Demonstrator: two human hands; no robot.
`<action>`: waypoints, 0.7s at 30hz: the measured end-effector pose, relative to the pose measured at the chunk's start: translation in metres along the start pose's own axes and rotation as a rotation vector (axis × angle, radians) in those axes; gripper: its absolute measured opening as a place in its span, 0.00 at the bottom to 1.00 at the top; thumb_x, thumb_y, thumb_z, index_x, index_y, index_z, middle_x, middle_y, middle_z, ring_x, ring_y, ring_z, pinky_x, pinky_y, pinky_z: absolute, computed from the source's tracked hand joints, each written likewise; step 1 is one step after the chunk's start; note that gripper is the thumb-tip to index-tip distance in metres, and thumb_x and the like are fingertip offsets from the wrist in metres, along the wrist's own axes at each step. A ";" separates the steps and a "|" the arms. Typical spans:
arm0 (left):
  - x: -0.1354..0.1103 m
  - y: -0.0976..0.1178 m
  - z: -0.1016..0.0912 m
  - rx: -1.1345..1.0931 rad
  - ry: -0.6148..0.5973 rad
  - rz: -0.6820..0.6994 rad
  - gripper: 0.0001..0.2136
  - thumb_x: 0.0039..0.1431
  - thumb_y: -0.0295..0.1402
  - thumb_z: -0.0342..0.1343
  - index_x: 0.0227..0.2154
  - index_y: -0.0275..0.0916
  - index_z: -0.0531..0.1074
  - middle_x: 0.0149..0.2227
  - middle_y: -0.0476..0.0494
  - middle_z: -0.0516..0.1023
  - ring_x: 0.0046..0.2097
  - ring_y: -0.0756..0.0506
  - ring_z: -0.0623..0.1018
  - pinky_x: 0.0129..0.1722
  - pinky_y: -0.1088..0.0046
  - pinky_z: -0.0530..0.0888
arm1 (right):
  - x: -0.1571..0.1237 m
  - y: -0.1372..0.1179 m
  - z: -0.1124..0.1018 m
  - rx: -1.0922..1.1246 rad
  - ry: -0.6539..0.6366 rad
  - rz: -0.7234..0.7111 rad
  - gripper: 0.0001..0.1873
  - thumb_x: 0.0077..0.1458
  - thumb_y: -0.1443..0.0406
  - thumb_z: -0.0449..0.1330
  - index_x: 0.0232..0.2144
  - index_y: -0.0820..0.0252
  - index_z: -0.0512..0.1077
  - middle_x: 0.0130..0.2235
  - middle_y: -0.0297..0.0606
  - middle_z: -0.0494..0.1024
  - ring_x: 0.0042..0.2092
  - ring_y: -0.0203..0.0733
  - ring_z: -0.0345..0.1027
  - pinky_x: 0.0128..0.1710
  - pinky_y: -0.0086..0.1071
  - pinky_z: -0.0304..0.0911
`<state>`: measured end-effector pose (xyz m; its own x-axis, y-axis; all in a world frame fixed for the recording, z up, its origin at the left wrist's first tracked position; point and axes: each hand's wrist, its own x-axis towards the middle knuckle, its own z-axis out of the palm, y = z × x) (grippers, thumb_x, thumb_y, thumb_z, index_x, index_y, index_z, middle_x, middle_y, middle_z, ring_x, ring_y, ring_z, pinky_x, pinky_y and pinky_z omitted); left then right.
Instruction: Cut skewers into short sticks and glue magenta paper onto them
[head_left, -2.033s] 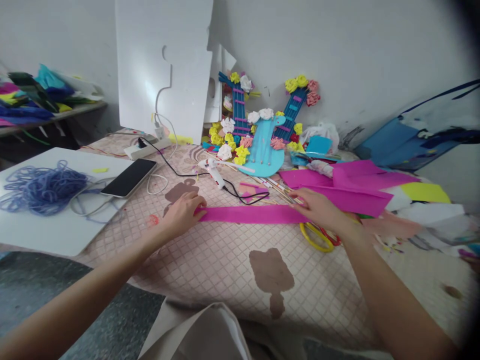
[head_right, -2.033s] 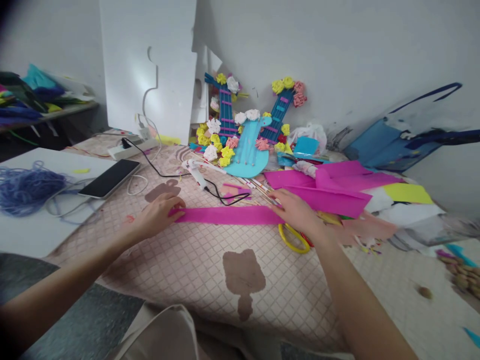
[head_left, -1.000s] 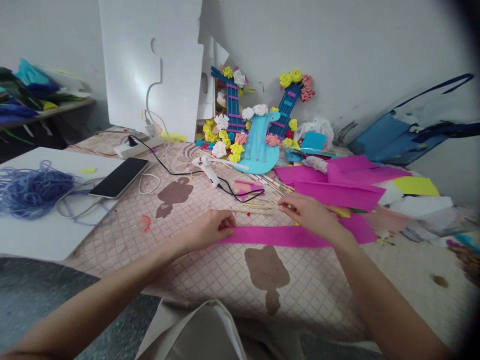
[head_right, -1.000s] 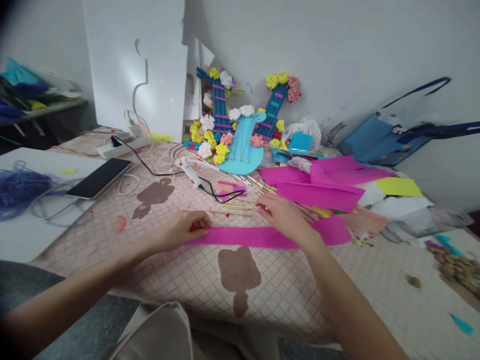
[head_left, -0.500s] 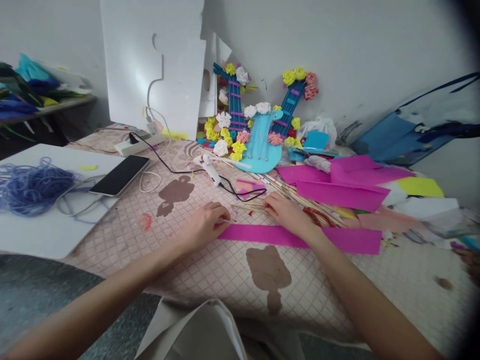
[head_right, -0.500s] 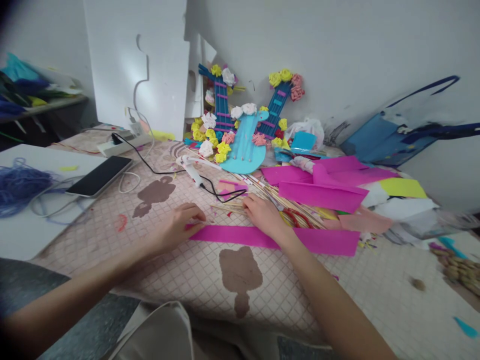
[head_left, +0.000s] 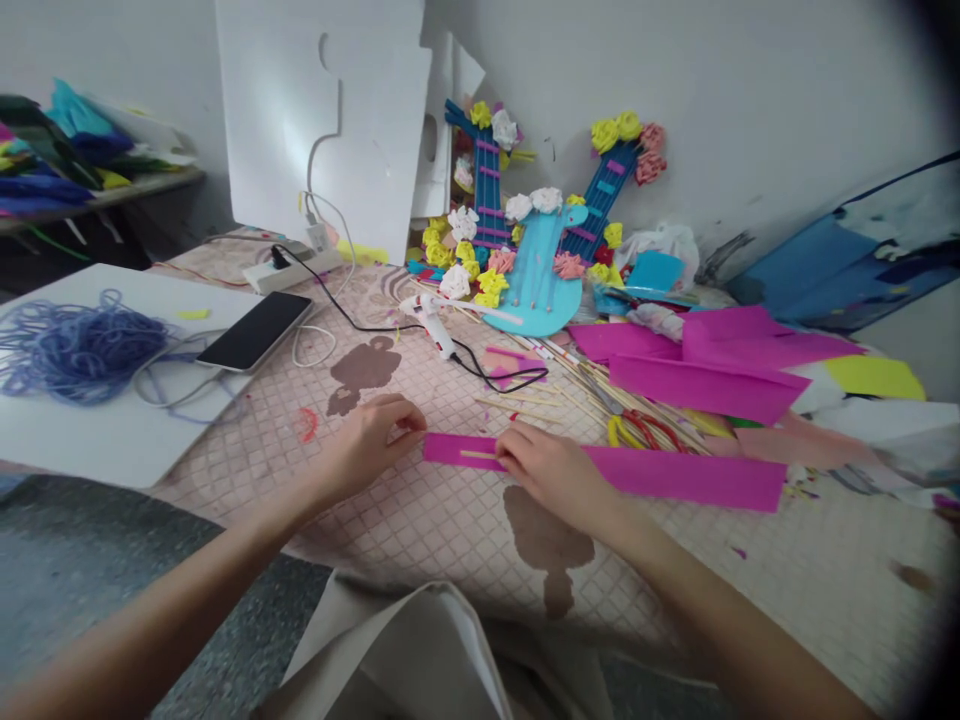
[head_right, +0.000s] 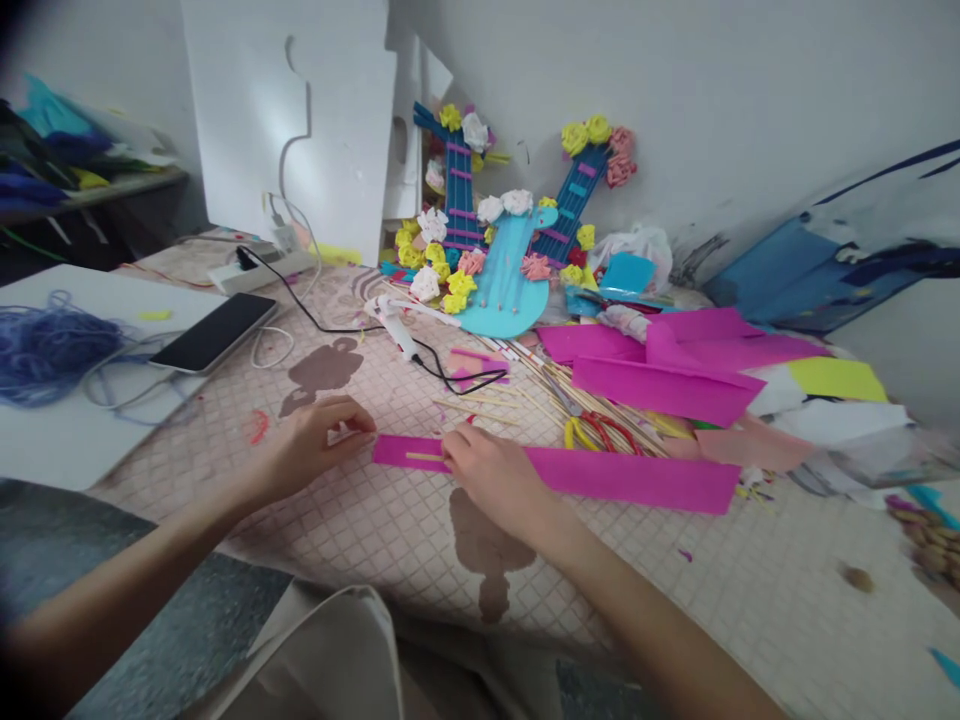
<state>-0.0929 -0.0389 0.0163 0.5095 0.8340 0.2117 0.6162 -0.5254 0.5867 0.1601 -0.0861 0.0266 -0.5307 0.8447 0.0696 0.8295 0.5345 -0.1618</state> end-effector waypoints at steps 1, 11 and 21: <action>-0.002 0.000 0.000 -0.003 0.004 0.003 0.05 0.53 0.23 0.54 0.30 0.36 0.73 0.32 0.47 0.75 0.34 0.49 0.73 0.35 0.73 0.68 | 0.003 -0.006 0.004 -0.017 -0.007 -0.012 0.03 0.60 0.70 0.53 0.34 0.61 0.67 0.36 0.37 0.72 0.35 0.40 0.68 0.31 0.31 0.59; -0.011 -0.009 0.011 -0.069 0.035 0.083 0.05 0.54 0.22 0.54 0.30 0.36 0.72 0.32 0.47 0.73 0.37 0.48 0.72 0.38 0.72 0.68 | 0.024 -0.021 0.023 -0.124 0.063 -0.097 0.05 0.60 0.72 0.52 0.34 0.60 0.66 0.35 0.38 0.72 0.34 0.39 0.67 0.27 0.31 0.54; -0.012 -0.008 0.023 -0.019 -0.004 0.213 0.04 0.58 0.24 0.53 0.32 0.37 0.72 0.34 0.46 0.72 0.38 0.48 0.71 0.39 0.70 0.68 | 0.026 -0.024 0.020 0.030 -0.011 -0.039 0.05 0.61 0.69 0.52 0.35 0.61 0.67 0.36 0.38 0.71 0.37 0.40 0.67 0.34 0.32 0.60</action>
<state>-0.0901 -0.0483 -0.0083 0.6295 0.7039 0.3290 0.4833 -0.6863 0.5436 0.1227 -0.0778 0.0130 -0.5647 0.8226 0.0661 0.8025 0.5661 -0.1884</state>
